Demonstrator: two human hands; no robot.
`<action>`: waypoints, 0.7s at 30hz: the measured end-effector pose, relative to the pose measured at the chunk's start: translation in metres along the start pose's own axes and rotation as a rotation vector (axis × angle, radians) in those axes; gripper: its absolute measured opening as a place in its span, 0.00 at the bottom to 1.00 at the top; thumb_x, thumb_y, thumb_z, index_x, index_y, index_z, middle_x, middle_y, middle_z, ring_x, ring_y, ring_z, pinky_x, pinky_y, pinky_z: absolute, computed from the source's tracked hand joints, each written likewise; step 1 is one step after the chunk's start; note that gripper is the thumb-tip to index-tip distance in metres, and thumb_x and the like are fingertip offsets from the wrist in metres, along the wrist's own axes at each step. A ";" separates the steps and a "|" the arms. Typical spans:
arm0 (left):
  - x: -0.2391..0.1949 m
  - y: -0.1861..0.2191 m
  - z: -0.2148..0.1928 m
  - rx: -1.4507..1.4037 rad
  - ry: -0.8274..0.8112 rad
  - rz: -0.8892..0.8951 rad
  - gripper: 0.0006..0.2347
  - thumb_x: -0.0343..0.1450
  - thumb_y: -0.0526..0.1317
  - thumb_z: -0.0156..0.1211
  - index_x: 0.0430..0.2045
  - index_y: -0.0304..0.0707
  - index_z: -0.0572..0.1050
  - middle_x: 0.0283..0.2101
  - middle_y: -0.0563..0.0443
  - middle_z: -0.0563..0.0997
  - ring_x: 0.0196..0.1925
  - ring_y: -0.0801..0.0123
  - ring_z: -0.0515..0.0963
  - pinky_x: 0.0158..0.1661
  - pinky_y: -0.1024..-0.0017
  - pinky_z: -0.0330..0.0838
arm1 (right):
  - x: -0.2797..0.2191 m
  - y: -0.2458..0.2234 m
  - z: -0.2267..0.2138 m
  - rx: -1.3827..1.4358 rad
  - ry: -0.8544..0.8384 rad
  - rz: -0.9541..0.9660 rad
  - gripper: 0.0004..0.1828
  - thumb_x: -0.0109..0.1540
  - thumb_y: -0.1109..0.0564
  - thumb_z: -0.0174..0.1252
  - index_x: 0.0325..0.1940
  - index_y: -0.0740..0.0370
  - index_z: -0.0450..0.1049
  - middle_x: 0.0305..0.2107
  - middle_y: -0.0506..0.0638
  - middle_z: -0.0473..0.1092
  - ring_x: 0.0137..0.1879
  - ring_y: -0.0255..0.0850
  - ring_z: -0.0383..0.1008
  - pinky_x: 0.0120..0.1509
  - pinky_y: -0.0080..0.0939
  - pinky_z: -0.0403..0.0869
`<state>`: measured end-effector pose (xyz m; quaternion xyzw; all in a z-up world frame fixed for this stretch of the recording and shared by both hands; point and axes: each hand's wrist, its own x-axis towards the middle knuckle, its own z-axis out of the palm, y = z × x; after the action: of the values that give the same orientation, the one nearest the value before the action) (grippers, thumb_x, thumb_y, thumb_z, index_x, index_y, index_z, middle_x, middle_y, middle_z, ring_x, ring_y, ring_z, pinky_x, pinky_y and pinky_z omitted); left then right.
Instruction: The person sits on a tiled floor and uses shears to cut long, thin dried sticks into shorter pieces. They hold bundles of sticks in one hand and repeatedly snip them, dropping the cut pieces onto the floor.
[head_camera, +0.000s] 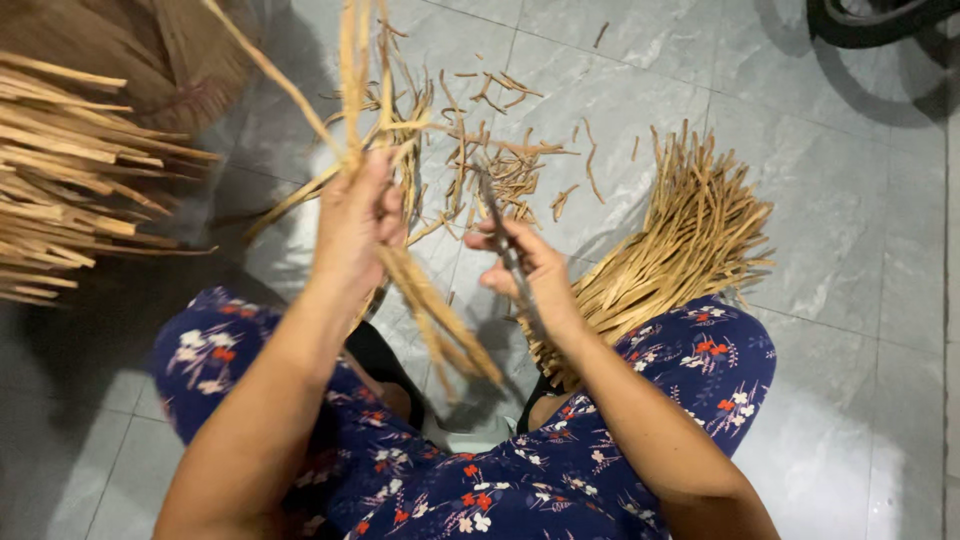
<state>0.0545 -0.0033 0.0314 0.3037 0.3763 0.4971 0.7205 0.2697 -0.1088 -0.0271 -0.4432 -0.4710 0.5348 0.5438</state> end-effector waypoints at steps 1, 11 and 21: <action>0.003 -0.004 0.008 -0.049 -0.006 -0.010 0.11 0.75 0.48 0.60 0.42 0.40 0.75 0.20 0.61 0.70 0.15 0.81 0.61 0.17 0.80 0.55 | 0.000 0.002 0.007 0.009 -0.019 0.025 0.38 0.56 0.55 0.73 0.68 0.59 0.68 0.53 0.50 0.77 0.35 0.29 0.67 0.39 0.28 0.68; 0.032 -0.044 0.044 -0.275 0.069 0.002 0.12 0.76 0.48 0.57 0.45 0.40 0.73 0.22 0.60 0.69 0.18 0.80 0.64 0.19 0.78 0.60 | 0.005 0.014 0.033 -0.151 0.000 0.018 0.27 0.60 0.61 0.69 0.61 0.64 0.68 0.37 0.47 0.75 0.41 0.29 0.75 0.46 0.31 0.75; 0.011 -0.123 0.065 0.614 -0.522 0.165 0.36 0.68 0.47 0.68 0.71 0.37 0.58 0.49 0.51 0.75 0.50 0.70 0.75 0.52 0.69 0.73 | 0.012 -0.037 -0.037 -0.156 0.423 0.214 0.10 0.62 0.58 0.61 0.46 0.59 0.72 0.30 0.49 0.77 0.31 0.35 0.77 0.34 0.36 0.77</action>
<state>0.1712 -0.0368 -0.0363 0.6499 0.2859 0.3240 0.6252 0.3122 -0.0969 0.0037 -0.6333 -0.3370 0.4464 0.5348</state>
